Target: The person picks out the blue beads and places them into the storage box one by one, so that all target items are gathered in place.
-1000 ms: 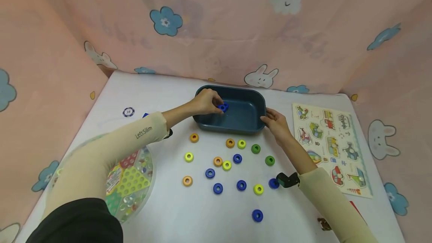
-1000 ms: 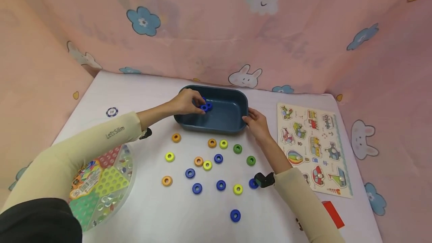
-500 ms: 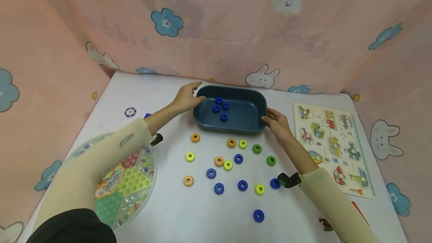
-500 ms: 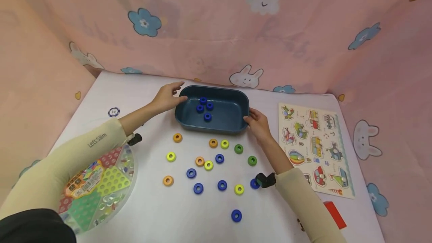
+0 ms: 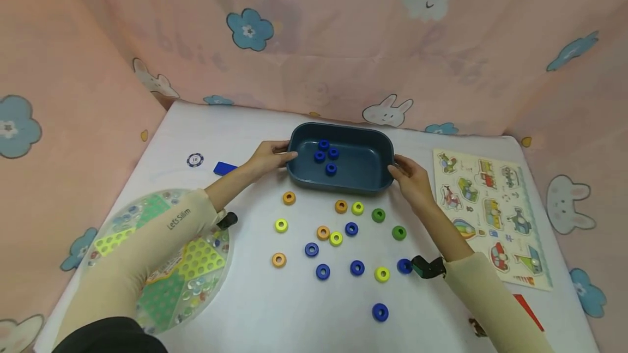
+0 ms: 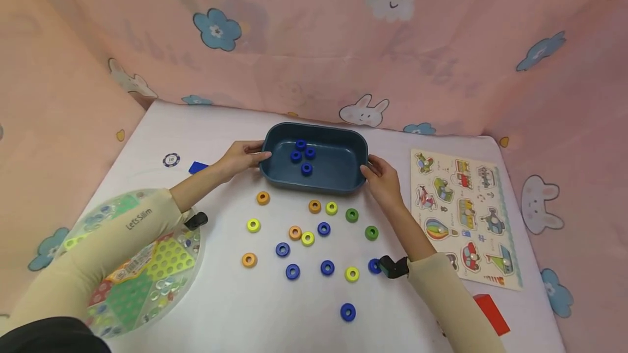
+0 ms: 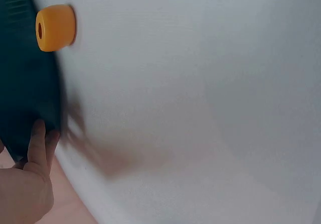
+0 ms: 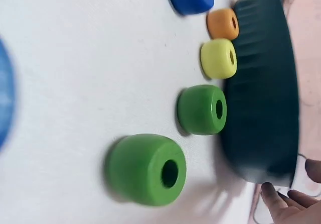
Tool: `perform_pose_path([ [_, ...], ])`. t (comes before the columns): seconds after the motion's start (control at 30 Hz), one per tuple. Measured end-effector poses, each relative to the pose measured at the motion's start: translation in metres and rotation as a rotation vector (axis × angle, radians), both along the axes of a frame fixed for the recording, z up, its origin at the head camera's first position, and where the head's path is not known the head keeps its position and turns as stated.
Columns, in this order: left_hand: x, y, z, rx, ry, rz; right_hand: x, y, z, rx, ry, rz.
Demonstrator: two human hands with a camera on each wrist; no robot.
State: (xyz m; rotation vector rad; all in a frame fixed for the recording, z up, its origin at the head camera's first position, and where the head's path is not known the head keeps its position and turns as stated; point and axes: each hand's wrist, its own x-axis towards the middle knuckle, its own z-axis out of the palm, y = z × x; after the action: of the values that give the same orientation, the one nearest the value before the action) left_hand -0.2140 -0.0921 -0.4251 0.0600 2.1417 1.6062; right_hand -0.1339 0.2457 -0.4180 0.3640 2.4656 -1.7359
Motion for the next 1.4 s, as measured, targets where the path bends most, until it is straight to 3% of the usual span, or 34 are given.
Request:
perform_pose_path([
  [0.13, 0.000, 0.001, 0.002, 0.003, 0.016, 0.036, 0.022, 0.006, 0.002, -0.064, 0.068, -0.013],
  [0.23, 0.000, 0.001, 0.003, -0.009, 0.016, 0.058, 0.042, 0.013, -0.019, -0.154, 0.140, -0.028],
  [0.37, 0.001, 0.001, 0.003, 0.012, 0.013, 0.066, 0.067, 0.008, -0.044, -0.139, 0.282, -0.039],
  [0.43, 0.002, 0.002, 0.001, 0.029, 0.013, 0.068, 0.078, -0.005, -0.042, -0.090, 0.315, 0.012],
  [0.53, 0.002, 0.002, -0.001, 0.027, 0.017, 0.073, 0.089, -0.027, -0.033, -0.092, 0.271, 0.143],
  [0.63, 0.003, 0.002, -0.004, 0.018, 0.019, 0.072, 0.096, -0.047, -0.026, -0.054, 0.148, 0.243],
  [0.77, 0.006, 0.004, -0.005, 0.002, 0.027, 0.068, 0.099, -0.059, -0.035, 0.119, 0.040, 0.308],
  [0.93, 0.006, 0.003, -0.007, 0.000, 0.040, 0.062, 0.095, -0.065, -0.040, 0.246, 0.068, 0.346],
  [1.2, 0.009, 0.004, -0.007, 0.007, 0.042, 0.060, 0.093, -0.064, -0.030, 0.185, 0.063, 0.341],
  [1.4, 0.010, 0.002, -0.007, 0.007, 0.051, 0.063, 0.073, -0.064, 0.015, 0.052, 0.207, 0.381],
])
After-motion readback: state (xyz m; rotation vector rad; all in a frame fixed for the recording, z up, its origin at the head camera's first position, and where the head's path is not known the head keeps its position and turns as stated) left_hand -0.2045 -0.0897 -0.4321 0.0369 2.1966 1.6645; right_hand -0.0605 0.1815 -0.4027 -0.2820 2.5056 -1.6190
